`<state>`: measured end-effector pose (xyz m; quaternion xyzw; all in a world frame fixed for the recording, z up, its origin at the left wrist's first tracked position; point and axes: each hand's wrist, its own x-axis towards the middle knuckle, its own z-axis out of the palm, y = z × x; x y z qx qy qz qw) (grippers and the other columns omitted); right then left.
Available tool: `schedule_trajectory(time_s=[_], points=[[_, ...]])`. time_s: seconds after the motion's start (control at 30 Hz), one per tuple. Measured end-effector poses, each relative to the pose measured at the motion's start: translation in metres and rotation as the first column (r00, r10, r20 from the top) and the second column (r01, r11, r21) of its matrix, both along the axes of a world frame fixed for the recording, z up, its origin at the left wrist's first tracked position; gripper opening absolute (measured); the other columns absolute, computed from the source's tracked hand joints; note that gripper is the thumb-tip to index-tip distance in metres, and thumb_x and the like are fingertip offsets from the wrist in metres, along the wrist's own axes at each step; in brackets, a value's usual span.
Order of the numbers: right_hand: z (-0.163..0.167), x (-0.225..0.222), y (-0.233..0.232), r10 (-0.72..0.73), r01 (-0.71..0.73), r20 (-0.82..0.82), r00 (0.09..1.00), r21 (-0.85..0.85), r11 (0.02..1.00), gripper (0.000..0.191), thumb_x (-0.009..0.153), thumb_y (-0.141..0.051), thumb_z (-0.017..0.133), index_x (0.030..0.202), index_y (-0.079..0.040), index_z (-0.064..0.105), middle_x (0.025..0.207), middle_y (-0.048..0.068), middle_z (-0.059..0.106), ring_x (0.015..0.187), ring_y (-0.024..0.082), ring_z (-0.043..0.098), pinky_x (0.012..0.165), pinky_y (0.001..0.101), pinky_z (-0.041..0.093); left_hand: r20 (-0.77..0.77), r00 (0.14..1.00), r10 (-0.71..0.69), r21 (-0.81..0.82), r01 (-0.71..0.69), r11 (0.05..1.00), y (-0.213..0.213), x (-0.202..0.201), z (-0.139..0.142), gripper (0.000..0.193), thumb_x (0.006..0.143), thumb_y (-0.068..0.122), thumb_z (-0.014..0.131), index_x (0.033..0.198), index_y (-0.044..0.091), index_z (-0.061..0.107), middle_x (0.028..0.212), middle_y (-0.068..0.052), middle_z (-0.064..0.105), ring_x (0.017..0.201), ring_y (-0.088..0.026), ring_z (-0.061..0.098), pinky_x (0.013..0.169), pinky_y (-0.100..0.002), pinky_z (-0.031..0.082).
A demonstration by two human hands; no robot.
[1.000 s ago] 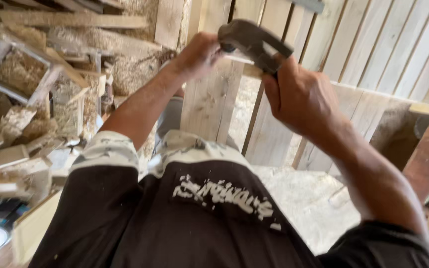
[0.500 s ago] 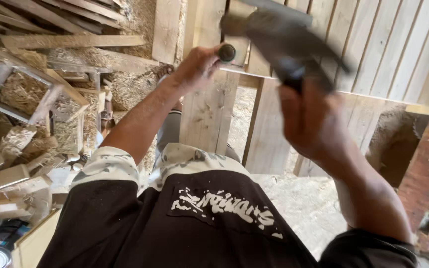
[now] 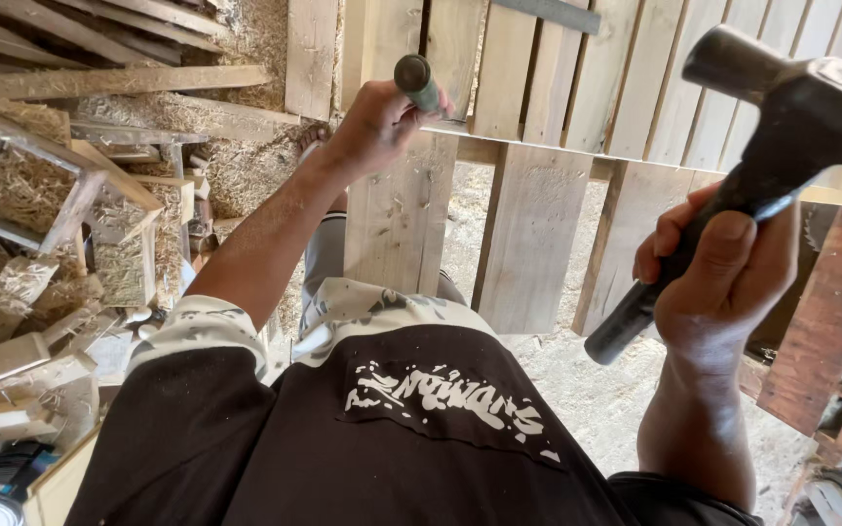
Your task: The person uses a hammer and chisel to carve a groove into a wooden plank. They repeatedly strike the chisel to remove wood chips and deepen the cut along the plank's surface.
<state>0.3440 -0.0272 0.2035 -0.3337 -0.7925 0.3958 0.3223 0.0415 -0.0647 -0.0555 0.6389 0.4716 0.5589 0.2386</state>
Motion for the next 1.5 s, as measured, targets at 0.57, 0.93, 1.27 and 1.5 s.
schedule_trajectory(time_s=[0.57, 0.93, 1.27, 1.5], points=[[-0.017, 0.006, -0.015, -0.007, 0.01, 0.026, 1.0, -0.147, 0.989, 0.038, 0.124, -0.033, 0.042, 0.115, 0.004, 0.046, 0.078, 0.008, 0.053, 0.054, 0.009, 0.05, 0.045, 0.0225, 0.042, -0.152, 0.987, 0.057, -0.048, -0.065, 0.997, -0.001, 0.0, -0.002, 0.02, 0.1, -0.007, 0.066, 0.115, 0.007, 0.066, 0.097, -0.013, 0.076, 0.086, -0.023, 0.079, 0.074, -0.029, 0.07], [0.005, -0.043, -0.001, 0.175, -0.18, 0.087, 0.981, 0.049, 0.982, 0.026, 0.117, -0.02, 0.044, 0.12, 0.006, 0.047, 0.082, 0.016, 0.06, 0.043, 0.013, 0.053, 0.036, 0.0275, 0.042, -0.252, 0.964, 0.081, 0.001, -0.083, 0.997, 0.008, 0.01, 0.004, 0.01, 0.107, -0.003, 0.062, 0.117, 0.001, 0.064, 0.093, -0.018, 0.073, 0.066, -0.016, 0.071, 0.053, -0.021, 0.064], [0.034, -0.054, 0.014, 0.227, -0.234, 0.067, 0.972, 0.131, 0.963, 0.021, 0.109, -0.016, 0.039, 0.113, 0.003, 0.047, 0.07, 0.004, 0.052, 0.049, 0.013, 0.048, 0.041, 0.0275, 0.04, -0.326, 0.944, 0.052, -0.106, -0.091, 0.99, 0.01, 0.007, 0.022, 0.038, 0.096, -0.009, 0.061, 0.131, 0.005, 0.057, 0.08, -0.015, 0.07, 0.059, -0.02, 0.071, 0.051, -0.025, 0.065], [0.022, -0.093, 0.019, 0.192, -0.134, 0.73, 0.655, -0.138, 0.981, 0.022, 0.104, -0.025, 0.052, 0.102, -0.003, 0.048, 0.055, 0.006, 0.054, 0.043, 0.019, 0.052, 0.043, 0.0344, 0.039, -0.341, 0.94, -0.005, -0.248, -0.085, 0.965, 0.008, 0.009, 0.035, 0.039, 0.095, -0.008, 0.062, 0.129, 0.009, 0.058, 0.075, -0.014, 0.071, 0.054, -0.022, 0.071, 0.048, -0.03, 0.063]])
